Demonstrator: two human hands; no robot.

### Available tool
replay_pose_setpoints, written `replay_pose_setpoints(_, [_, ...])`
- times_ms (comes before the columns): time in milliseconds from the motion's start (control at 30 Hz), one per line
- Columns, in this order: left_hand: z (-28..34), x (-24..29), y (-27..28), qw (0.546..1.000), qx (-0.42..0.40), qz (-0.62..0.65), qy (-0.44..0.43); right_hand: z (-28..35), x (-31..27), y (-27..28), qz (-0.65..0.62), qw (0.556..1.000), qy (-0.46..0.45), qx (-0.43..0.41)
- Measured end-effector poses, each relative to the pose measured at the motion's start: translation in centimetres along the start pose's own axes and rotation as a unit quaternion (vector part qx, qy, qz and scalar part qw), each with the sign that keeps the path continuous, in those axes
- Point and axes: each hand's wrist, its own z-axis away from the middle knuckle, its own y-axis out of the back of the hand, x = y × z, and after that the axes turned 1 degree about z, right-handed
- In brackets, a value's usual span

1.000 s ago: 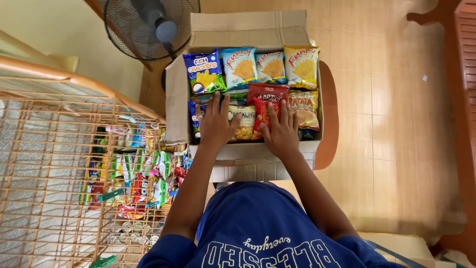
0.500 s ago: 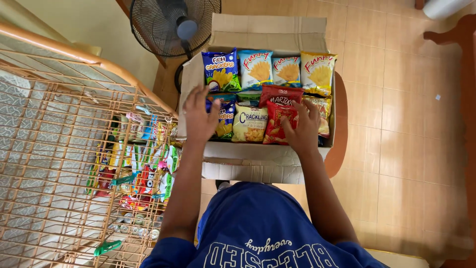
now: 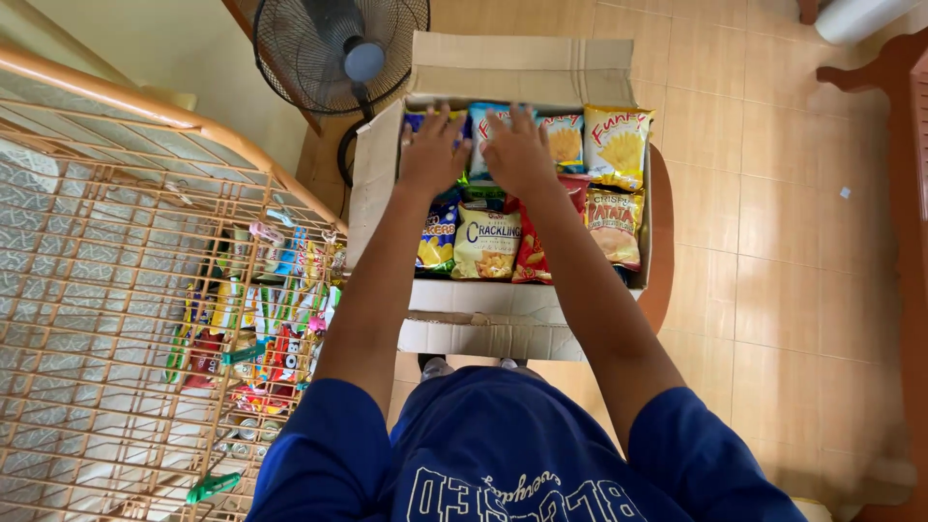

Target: Organizing various bags of snacks into a cardboard box and sealing it with tape.

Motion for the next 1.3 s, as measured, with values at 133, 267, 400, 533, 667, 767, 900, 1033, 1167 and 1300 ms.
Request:
replay_pose_setpoints(133, [0.8, 0.7, 0.1, 0.997, -0.077, -0.007, 0.030, 0.9, -1.0, -0.3, 0.010, 0.998, -0.028, -0.048])
replay_pose_setpoints(267, [0.8, 0.2, 0.3, 0.999, -0.048, -0.003, 0.020, 1.7, -1.7, 0.5, -0.002, 1.000, -0.002, 0.009])
replay_pose_setpoints(400, [1.6, -1.6, 2.3, 0.993, 0.039, 0.098, -0.048, 1.0, -1.4, 3.6, -0.095, 0.995, -0.032, 0.026])
replay_pose_setpoints(533, [7.6, -4.6, 4.7, 0.966, 0.123, 0.218, 0.068, 3.7, 3.4, 5.9, -0.139, 0.974, 0.003, 0.180])
replay_pose_setpoints(667, [14.4, -10.3, -0.3, 0.932, -0.005, 0.220, 0.287, 9.9, 9.1, 8.6, -0.094, 0.959, -0.169, 0.208])
replay_pose_setpoints(767, [17.4, -12.4, -2.9, 0.832, -0.074, 0.355, 0.421, 14.2, 13.6, 8.1, -0.060, 0.941, -0.274, 0.190])
replay_pose_setpoints(900, [18.3, -10.5, -1.8, 0.638, -0.069, 0.565, 0.518, 18.1, 19.4, 5.8, -0.268, 0.834, -0.479, 0.053])
replay_pose_setpoints(1033, [16.9, -10.3, -1.4, 0.653, -0.070, 0.557, 0.508, 20.6, 24.5, 2.8, -0.444, 0.770, -0.458, -0.001])
replay_pose_setpoints(1167, [17.7, -11.4, -0.6, 0.744, -0.099, 0.400, 0.526, 20.6, 20.6, 6.2, -0.461, 0.652, -0.588, -0.132])
replay_pose_setpoints(1300, [17.3, -10.3, 1.4, 0.820, -0.053, 0.280, 0.497, 24.0, 23.8, 5.0, -0.513, 0.558, -0.638, -0.134])
